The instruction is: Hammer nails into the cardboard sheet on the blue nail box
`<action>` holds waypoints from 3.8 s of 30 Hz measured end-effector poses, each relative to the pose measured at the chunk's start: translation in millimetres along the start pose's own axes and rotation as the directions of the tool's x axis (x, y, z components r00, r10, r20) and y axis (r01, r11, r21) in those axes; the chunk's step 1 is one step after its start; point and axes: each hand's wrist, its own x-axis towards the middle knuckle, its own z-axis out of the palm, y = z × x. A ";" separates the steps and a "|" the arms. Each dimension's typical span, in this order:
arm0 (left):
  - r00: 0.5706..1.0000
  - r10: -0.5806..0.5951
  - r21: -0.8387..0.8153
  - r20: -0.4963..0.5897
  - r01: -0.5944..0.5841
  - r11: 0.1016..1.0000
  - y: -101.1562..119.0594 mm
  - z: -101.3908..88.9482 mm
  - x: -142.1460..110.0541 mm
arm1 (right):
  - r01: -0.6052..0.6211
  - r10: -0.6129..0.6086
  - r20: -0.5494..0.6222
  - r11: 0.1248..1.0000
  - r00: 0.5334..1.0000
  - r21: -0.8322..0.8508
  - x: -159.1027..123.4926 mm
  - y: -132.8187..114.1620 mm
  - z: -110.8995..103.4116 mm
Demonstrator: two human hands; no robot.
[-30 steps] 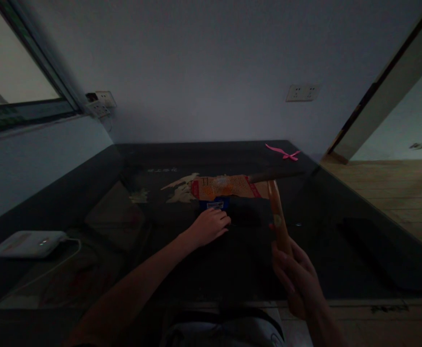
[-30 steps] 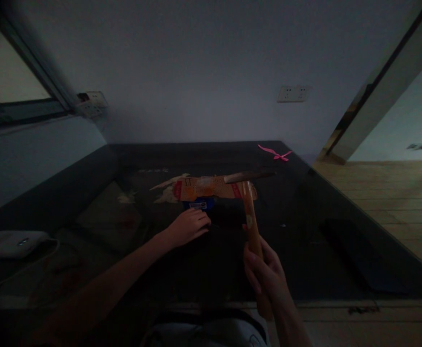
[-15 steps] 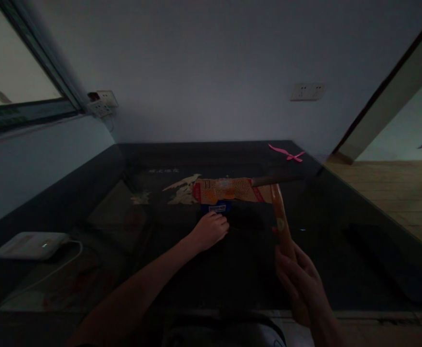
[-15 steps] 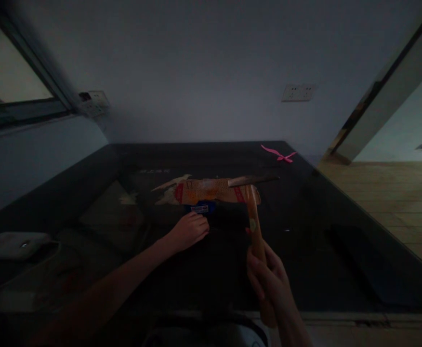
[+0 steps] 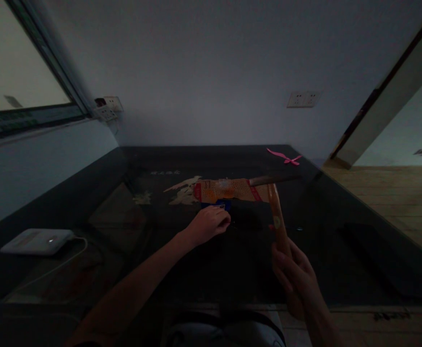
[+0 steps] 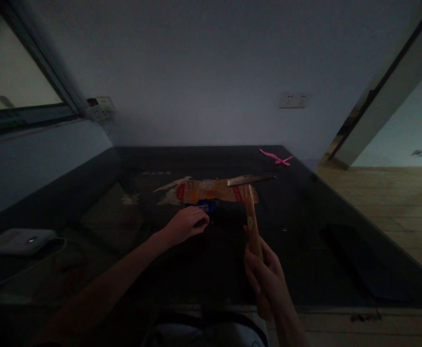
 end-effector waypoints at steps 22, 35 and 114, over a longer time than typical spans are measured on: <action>0.777 -0.504 -0.600 -0.377 0.209 0.772 -86.9 -7.2 49.2 | 0.086 -0.064 0.239 0.993 0.969 -0.084 11.4 -21.2 21.2; 0.809 -0.459 -0.538 -0.368 0.218 0.815 -90.2 -3.0 47.9 | 0.161 -0.088 0.240 0.938 0.967 -0.305 23.1 -49.4 37.6; 0.786 -0.536 -0.519 -0.307 0.334 0.787 -94.6 2.4 48.0 | 0.166 0.077 0.364 0.792 0.928 -0.588 51.2 -91.3 72.7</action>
